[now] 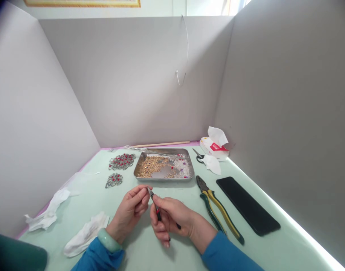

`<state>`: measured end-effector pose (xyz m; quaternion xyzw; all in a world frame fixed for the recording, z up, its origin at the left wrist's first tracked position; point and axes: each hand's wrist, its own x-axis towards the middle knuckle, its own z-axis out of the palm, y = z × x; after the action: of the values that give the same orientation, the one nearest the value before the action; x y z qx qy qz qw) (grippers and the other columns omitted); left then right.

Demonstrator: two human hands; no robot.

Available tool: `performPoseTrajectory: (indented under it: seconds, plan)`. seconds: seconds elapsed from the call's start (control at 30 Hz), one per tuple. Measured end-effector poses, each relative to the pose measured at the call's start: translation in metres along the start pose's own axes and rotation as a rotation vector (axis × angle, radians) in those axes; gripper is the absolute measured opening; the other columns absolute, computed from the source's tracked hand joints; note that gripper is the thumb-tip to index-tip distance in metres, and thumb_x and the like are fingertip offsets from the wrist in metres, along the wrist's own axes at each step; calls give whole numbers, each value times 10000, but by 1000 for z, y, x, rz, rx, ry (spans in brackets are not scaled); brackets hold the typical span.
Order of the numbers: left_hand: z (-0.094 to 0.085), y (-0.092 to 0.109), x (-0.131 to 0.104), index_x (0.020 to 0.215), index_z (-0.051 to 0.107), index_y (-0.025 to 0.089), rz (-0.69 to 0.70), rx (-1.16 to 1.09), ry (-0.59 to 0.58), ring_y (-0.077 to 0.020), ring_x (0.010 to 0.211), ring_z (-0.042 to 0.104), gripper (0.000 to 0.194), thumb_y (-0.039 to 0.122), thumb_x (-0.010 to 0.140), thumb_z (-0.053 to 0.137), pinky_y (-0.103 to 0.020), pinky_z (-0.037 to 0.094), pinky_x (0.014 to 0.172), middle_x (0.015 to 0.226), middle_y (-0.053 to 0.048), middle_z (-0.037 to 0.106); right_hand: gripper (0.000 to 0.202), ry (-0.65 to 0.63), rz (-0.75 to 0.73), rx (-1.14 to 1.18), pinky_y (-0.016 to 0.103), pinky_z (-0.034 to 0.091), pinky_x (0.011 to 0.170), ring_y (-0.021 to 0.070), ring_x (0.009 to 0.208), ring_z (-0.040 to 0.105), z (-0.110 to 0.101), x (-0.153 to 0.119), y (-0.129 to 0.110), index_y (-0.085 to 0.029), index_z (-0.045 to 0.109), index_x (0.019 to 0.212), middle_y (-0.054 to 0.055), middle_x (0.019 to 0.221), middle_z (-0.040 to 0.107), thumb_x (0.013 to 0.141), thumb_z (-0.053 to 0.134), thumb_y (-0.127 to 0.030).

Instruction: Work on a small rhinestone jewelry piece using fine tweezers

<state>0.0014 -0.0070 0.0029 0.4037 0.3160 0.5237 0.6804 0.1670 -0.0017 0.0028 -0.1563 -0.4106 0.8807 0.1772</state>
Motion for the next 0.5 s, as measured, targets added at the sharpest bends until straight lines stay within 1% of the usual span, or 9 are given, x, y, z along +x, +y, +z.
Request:
performPoseTrajectory:
  seconds: [0.07,0.1,0.17,0.27,0.33,0.4,0.47,0.5]
  plan:
    - [-2,-1,1,950,618,110,4,15,20,-6,396,204,245,318,825,587,-168,126,382,558,56,443,519,57,-34,-70,221,431,371,88,366,442,0,1,1,-140,541,667,-42,472,421,933,285,-505]
    - [-3,-1,2,961,613,109,9,35,34,-8,401,220,253,322,827,585,-168,136,382,571,49,459,510,107,-55,-129,213,412,368,88,368,439,0,2,1,-141,538,666,-41,474,427,926,304,-511]
    - [-4,-2,4,982,599,112,16,75,55,-14,409,239,267,331,832,574,-169,150,384,587,42,477,497,248,-96,-286,200,367,363,87,370,437,-2,5,4,-145,531,672,-36,482,447,909,335,-534]
    - [-5,-2,6,978,552,145,22,83,63,-17,402,218,230,334,847,550,-171,145,384,582,55,475,480,498,-136,-544,200,329,386,84,385,425,-4,8,6,-160,511,686,-35,505,460,892,343,-560]
    - [-4,-2,6,932,515,164,24,74,66,-18,400,201,184,330,855,538,-171,133,386,577,64,465,451,639,-182,-756,214,340,447,94,445,437,-3,9,5,-171,504,693,-34,532,462,904,332,-531]
    - [-3,-2,5,889,488,171,32,72,73,-20,410,200,169,329,855,539,-171,128,388,583,69,446,409,756,-257,-1022,236,341,526,117,539,465,-1,7,4,-180,493,688,-23,580,485,923,331,-473]
    - [-2,-1,5,875,476,175,42,76,78,-24,420,192,179,326,840,566,-169,125,390,568,84,391,366,850,-307,-1266,253,320,573,138,616,479,1,6,3,-186,466,677,-11,635,510,933,339,-415]
    - [-2,-1,5,869,474,176,47,81,78,-26,423,185,189,325,828,584,-169,125,391,557,93,356,349,881,-310,-1351,259,310,581,146,637,483,3,6,3,-188,451,676,-6,657,518,935,342,-395]
